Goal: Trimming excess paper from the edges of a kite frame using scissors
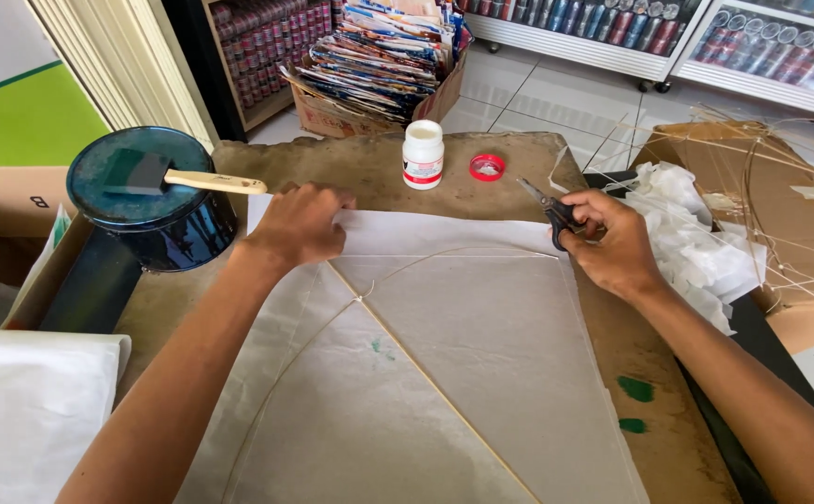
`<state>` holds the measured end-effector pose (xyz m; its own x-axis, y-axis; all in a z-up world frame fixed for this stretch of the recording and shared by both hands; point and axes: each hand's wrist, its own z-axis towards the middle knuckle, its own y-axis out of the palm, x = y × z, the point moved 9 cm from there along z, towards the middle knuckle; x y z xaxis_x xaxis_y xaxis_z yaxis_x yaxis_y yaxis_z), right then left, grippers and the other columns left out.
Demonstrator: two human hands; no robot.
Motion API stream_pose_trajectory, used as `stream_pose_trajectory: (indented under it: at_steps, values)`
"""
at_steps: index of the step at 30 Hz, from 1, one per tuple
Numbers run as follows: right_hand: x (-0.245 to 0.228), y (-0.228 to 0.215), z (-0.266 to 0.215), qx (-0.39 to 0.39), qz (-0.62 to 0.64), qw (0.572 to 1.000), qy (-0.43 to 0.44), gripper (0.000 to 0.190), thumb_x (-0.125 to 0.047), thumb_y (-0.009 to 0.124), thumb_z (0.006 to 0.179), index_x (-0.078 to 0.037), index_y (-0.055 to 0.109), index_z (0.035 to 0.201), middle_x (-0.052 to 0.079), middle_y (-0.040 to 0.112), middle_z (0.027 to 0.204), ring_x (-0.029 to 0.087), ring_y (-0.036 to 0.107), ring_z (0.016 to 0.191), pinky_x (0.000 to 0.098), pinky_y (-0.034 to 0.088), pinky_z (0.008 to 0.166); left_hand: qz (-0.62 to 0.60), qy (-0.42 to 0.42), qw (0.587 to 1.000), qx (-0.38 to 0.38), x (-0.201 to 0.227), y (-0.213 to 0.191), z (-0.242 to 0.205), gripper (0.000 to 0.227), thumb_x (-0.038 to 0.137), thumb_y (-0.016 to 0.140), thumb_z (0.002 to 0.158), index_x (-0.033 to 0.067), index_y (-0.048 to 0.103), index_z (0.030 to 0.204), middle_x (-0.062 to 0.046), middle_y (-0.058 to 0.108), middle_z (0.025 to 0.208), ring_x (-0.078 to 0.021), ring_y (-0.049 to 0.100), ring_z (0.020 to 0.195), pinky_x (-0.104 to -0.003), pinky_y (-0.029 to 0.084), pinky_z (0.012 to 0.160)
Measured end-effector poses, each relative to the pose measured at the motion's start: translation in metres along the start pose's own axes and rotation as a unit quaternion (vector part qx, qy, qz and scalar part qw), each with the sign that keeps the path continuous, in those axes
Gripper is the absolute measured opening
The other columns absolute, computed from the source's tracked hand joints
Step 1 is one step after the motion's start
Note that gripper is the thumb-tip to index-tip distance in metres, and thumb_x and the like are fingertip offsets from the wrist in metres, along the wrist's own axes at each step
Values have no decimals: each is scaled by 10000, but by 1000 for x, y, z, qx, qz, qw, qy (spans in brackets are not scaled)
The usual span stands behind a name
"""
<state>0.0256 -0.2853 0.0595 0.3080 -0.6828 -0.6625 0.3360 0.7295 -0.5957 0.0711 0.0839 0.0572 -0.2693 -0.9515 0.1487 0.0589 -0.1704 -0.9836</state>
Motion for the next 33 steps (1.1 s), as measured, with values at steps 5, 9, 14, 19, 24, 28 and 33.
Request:
stream_pose_trajectory:
  at_steps: [5,9,14,19,24,28,33]
  values:
    - [4,2,0,7,16,1000,-7,419,-28,754,762,-144,719,1164,11,676,853,117,517,740,262,463,740,-47,31,998,7,31,-2,5,189,216,633,803,225,722,970,-35,754,987,-320,731,1010,-491,550,946]
    - [6,2,2,8,38,999,-9,435,-40,762,747,-178,724,1158,-6,683,852,107,529,735,253,481,730,-97,55,994,-14,66,1,12,238,225,616,820,199,732,1026,-57,765,1051,-344,715,1066,-517,532,970]
    - [13,0,3,21,52,998,-12,421,-39,759,749,-185,722,1141,-15,686,839,104,525,720,249,478,723,-132,87,987,-36,103,13,29,343,315,606,845,223,702,1161,-68,755,1150,-353,685,1142,-544,496,1022]
    - [11,1,3,27,65,997,-27,414,-52,769,736,-200,725,1120,-30,696,810,99,524,689,242,473,706,-154,148,977,-12,145,23,35,415,312,613,908,143,670,1282,-135,751,1149,-360,694,1123,-556,385,1086]
    - [11,2,4,22,66,997,-36,394,-47,762,725,-175,728,1096,-13,690,778,110,512,666,253,462,687,-105,192,973,72,156,46,41,371,391,537,964,198,642,1263,-76,703,1147,-276,657,1141,-533,338,1041]
    - [14,0,5,13,64,997,-36,408,-34,761,727,-166,729,1111,-1,690,787,117,511,667,255,470,675,-123,198,964,129,154,49,37,278,326,542,960,201,651,1184,-51,684,1027,-254,675,1028,-481,317,1000]
    - [8,-6,3,13,69,997,-24,412,-33,763,737,-165,718,1124,-1,692,804,113,506,677,238,466,659,-146,188,958,158,151,51,37,280,308,567,929,199,649,1174,-62,683,1004,-267,681,988,-476,302,987]
